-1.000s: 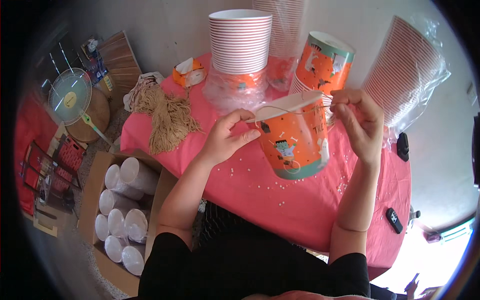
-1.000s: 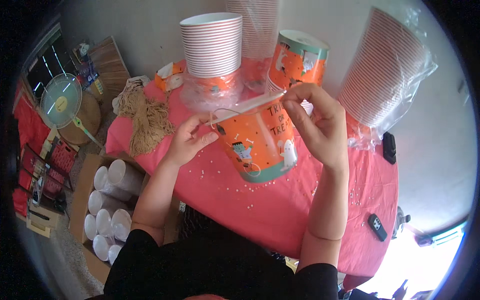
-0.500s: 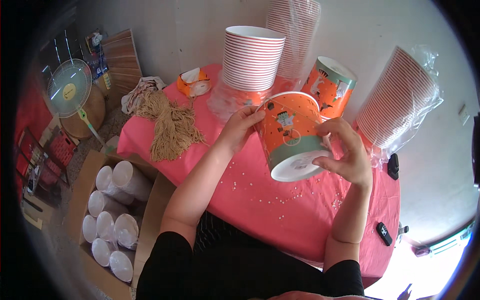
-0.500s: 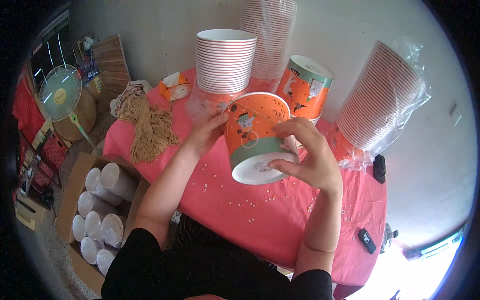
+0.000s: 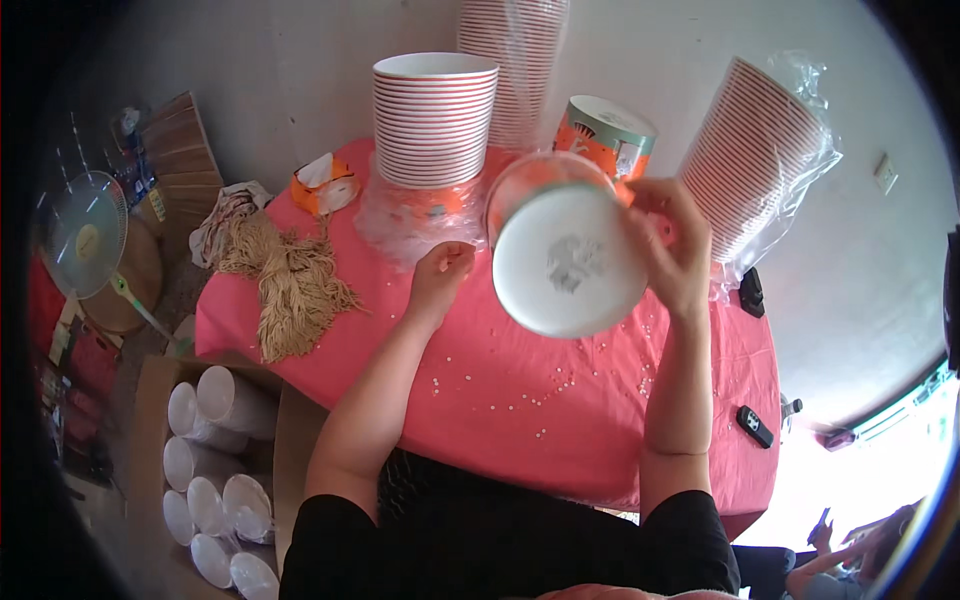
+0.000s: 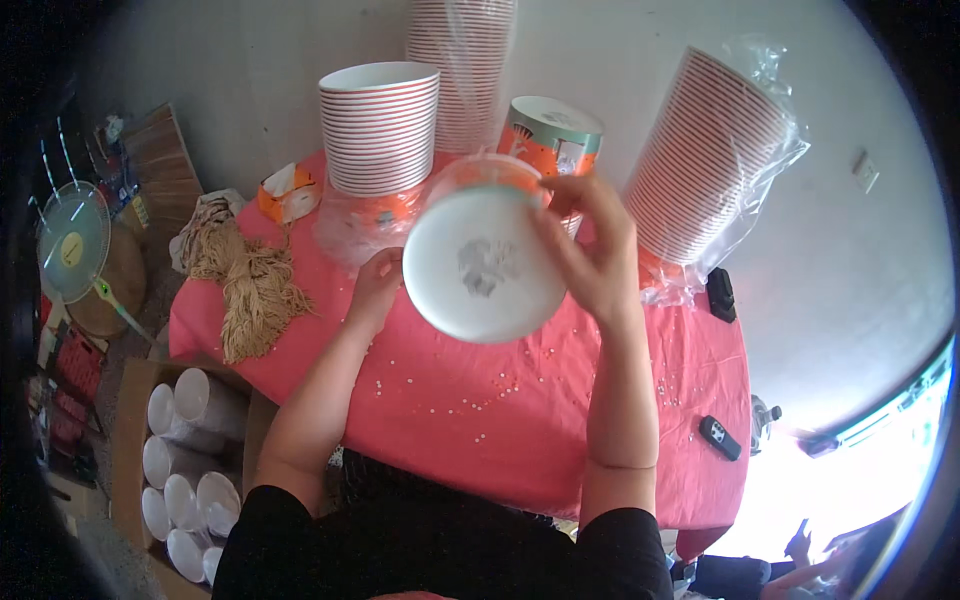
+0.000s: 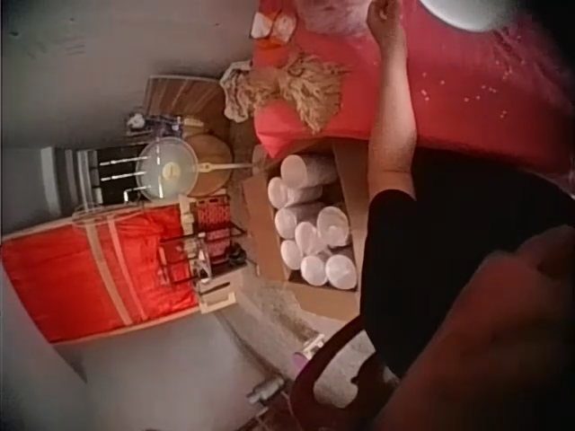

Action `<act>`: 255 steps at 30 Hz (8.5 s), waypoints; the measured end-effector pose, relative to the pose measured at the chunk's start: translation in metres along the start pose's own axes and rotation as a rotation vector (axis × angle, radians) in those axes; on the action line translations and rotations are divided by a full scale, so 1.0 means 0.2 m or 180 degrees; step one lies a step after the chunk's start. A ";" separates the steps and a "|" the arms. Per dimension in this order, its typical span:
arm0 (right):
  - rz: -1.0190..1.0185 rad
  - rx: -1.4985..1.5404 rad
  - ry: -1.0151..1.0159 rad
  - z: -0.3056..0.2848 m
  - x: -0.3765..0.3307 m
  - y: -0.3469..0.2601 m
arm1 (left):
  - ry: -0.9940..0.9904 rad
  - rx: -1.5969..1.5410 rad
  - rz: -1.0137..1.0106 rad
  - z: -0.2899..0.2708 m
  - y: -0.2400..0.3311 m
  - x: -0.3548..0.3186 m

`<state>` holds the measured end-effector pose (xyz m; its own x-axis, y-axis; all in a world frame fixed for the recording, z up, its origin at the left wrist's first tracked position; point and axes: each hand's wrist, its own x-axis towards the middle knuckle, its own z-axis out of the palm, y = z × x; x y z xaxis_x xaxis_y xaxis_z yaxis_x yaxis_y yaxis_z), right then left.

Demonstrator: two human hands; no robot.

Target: Attaching elastic strings to the rim of paper buckets as part of a manufacturing or packaging process.

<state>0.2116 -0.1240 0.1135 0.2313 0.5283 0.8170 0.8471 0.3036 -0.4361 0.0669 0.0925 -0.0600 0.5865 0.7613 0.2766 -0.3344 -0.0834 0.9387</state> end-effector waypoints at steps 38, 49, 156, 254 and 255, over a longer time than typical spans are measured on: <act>0.3013 -0.1866 -0.1260 -0.13 0.85 0.87 | -0.0701 0.0841 0.0300 0.04 0.04 -0.06; 0.2344 -0.0985 -0.0899 -0.18 0.73 0.87 | -0.0724 0.0887 0.0349 0.03 0.00 -0.05; 0.0819 0.1152 -0.1843 -0.02 -0.07 0.20 | -0.1644 -0.0807 -0.0560 -0.07 0.14 -0.07; 0.0042 0.0459 -0.3075 0.03 -0.16 -0.12 | 0.0738 0.0162 0.0926 -0.40 0.44 -0.13; 0.0037 0.0494 -0.3039 0.03 -0.15 -0.11 | 0.0703 0.0493 0.0905 -0.44 0.45 -0.15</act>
<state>0.1825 -0.1412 0.0960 -0.3051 0.9329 0.1913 0.7588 0.3595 -0.5431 -0.0466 0.1186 -0.0024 0.3077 0.8125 0.4951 -0.3356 -0.3942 0.8556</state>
